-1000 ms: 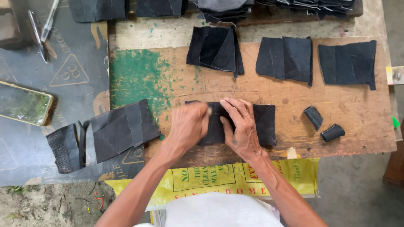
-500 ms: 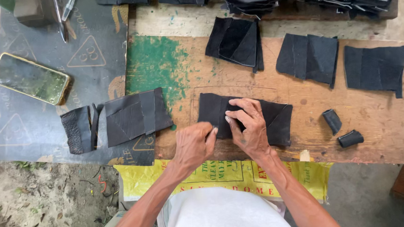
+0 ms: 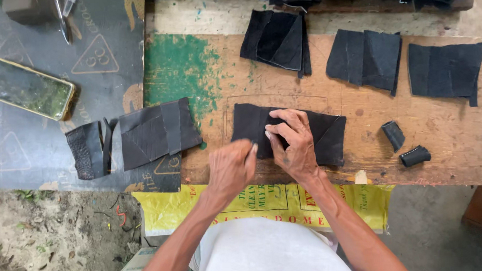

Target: The person aligns and folds black leather pieces on a wooden workbench, then attaches a narrow strip to the edge of a larger piece. They repeat this process with additional pieces, stacking completed units on the table.

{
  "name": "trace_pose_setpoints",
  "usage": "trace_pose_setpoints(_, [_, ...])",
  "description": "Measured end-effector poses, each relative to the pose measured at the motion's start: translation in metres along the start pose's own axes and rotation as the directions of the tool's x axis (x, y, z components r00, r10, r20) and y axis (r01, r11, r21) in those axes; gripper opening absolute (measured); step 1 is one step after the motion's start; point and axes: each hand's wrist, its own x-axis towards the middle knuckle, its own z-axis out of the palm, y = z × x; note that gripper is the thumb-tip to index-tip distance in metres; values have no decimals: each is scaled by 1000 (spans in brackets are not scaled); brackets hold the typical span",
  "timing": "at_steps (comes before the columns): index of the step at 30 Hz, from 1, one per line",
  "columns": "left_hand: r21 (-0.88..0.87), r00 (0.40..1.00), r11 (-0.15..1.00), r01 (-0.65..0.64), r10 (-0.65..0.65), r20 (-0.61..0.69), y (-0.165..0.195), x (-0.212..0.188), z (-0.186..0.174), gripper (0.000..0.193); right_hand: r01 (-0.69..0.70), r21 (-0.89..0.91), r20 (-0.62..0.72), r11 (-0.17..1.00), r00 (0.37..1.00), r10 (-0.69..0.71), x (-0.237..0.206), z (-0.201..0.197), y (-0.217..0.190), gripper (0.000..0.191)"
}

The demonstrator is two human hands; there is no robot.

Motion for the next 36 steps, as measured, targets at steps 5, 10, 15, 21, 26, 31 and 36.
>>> trace_pose_setpoints(5, [24, 1000, 1000, -20, 20, -18, -3, 8, -2, 26, 11, 14, 13, 1000, 1000, -11, 2, 0, 1, 20])
trace_pose_setpoints(10, [-31, 997, 997, -77, 78, 4, -3, 0, -6, 28, 4, 17, -6, 1000, 1000, -3, 0, 1, 1, 19])
trace_pose_setpoints(15, [4, 997, 1000, -17, 17, 73, -6, -4, 0, 30, 14, 20, -4, 1000, 1000, -14, 0, 0, 1, 18])
trace_pose_setpoints(21, [1, 999, 1000, 15, -15, 45, -4, -23, 3, 21, 2, 13, -11, 1000, 1000, -2, 3, -1, 0, 18])
trace_pose_setpoints(26, [42, 999, 999, 24, -26, 32, -11, 20, 6, 24, 7, 15, 1, 1000, 1000, -7, 0, 1, 1, 19])
trace_pose_setpoints(31, [44, 998, 997, -56, 57, -29, -8, 57, 5, 28, 10, -17, 8, 1000, 1000, -10, 1, 1, -2, 21])
trace_pose_setpoints(36, [-2, 997, 1000, -16, 16, 77, -3, 32, -5, 28, -6, 20, 8, 1000, 1000, 6, 0, 1, -3, 20])
